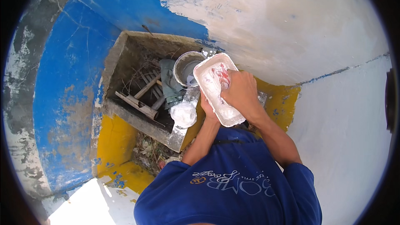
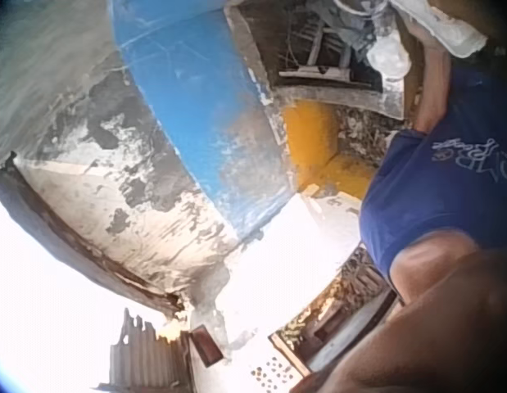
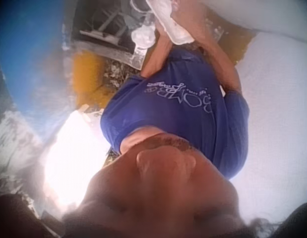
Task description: The person applies white plaster to a wall with a putty knife. They hold a tray of plaster in one hand, scoop material onto the putty knife, and spread it across the wall surface.
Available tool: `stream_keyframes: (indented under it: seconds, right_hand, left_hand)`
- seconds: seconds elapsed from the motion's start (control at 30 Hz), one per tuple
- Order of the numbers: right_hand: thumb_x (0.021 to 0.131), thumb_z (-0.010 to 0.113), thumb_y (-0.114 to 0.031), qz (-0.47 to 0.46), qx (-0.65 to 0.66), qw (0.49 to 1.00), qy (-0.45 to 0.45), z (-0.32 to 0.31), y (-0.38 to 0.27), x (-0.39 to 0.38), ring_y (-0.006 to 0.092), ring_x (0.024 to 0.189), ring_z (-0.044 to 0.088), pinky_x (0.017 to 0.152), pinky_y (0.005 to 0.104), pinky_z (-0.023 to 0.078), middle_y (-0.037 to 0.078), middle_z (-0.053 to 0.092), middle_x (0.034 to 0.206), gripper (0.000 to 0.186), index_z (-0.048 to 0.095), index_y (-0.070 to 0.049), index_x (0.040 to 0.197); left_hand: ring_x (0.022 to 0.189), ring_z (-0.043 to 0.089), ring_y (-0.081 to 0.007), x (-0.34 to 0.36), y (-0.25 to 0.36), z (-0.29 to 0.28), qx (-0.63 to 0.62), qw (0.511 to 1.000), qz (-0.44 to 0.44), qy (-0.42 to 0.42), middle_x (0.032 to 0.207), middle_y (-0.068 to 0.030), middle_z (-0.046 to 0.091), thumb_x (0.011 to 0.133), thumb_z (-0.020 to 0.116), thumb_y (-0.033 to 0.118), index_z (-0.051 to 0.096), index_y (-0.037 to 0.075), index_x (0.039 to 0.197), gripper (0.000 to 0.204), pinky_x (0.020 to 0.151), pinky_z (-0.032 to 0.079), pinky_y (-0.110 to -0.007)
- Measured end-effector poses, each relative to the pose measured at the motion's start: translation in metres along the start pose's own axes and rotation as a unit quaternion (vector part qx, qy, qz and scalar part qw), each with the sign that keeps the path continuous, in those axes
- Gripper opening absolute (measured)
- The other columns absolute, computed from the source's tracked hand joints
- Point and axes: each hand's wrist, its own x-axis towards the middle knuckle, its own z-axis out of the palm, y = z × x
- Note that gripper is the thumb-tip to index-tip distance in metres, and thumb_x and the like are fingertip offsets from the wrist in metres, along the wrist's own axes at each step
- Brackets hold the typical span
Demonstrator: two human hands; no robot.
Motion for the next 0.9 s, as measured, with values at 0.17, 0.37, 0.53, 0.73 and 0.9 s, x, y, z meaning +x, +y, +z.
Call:
stream_keyframes:
  seconds: [0.17,0.37,0.53,0.73,0.9]
  right_hand:
    - [0.057,0.063,-0.007,-0.026,0.0,1.0,-0.01,0.005,-0.002,0.001,0.0471,0.07,0.061,0.069,0.0503,0.05,0.03,0.061,0.072,0.024,0.065,0.007,0.076]
    - [0.057,0.063,-0.007,-0.012,0.03,0.999,0.009,0.005,-0.005,0.001,0.0468,0.069,0.061,0.067,0.0498,0.05,0.031,0.061,0.072,0.024,0.065,0.007,0.076]
    - [0.057,0.063,-0.008,0.003,0.0,1.0,0.015,-0.002,-0.003,0.004,0.0462,0.068,0.061,0.067,0.0496,0.05,0.03,0.06,0.07,0.022,0.065,0.006,0.074]
    - [0.057,0.063,-0.008,0.021,-0.007,0.999,0.027,-0.004,0.0,0.007,0.046,0.068,0.061,0.066,0.0493,0.05,0.029,0.06,0.068,0.02,0.065,0.005,0.072]
    - [0.057,0.063,-0.008,-0.012,-0.008,1.0,0.023,-0.002,-0.005,0.006,0.0464,0.068,0.06,0.065,0.0495,0.05,0.029,0.06,0.069,0.021,0.065,0.005,0.073]
  left_hand:
    - [0.128,0.046,-0.0284,0.002,0.0,-0.002,-0.006,1.0,0.003,-0.018,0.143,-0.0118,0.046,0.101,0.029,0.051,0.034,0.009,0.146,0.061,0.11,0.034,-0.045]
    - [0.128,0.046,-0.0278,0.001,-0.001,-0.008,-0.009,1.0,0.0,0.02,0.141,-0.0114,0.047,0.102,0.03,0.048,0.036,0.009,0.145,0.059,0.11,0.035,-0.044]
    - [0.127,0.048,-0.0267,0.003,-0.003,0.001,0.063,0.997,0.008,0.032,0.139,-0.0108,0.048,0.102,0.03,0.048,0.037,0.009,0.145,0.057,0.109,0.036,-0.044]
    - [0.129,0.046,-0.0281,0.002,-0.001,-0.001,-0.025,0.999,-0.041,-0.025,0.141,-0.0106,0.047,0.102,0.029,0.05,0.036,0.01,0.145,0.059,0.111,0.034,-0.045]
    - [0.132,0.043,-0.0299,0.003,-0.006,-0.008,-0.066,0.996,-0.028,-0.057,0.145,-0.0114,0.043,0.101,0.029,0.052,0.032,0.009,0.147,0.063,0.111,0.032,-0.046]
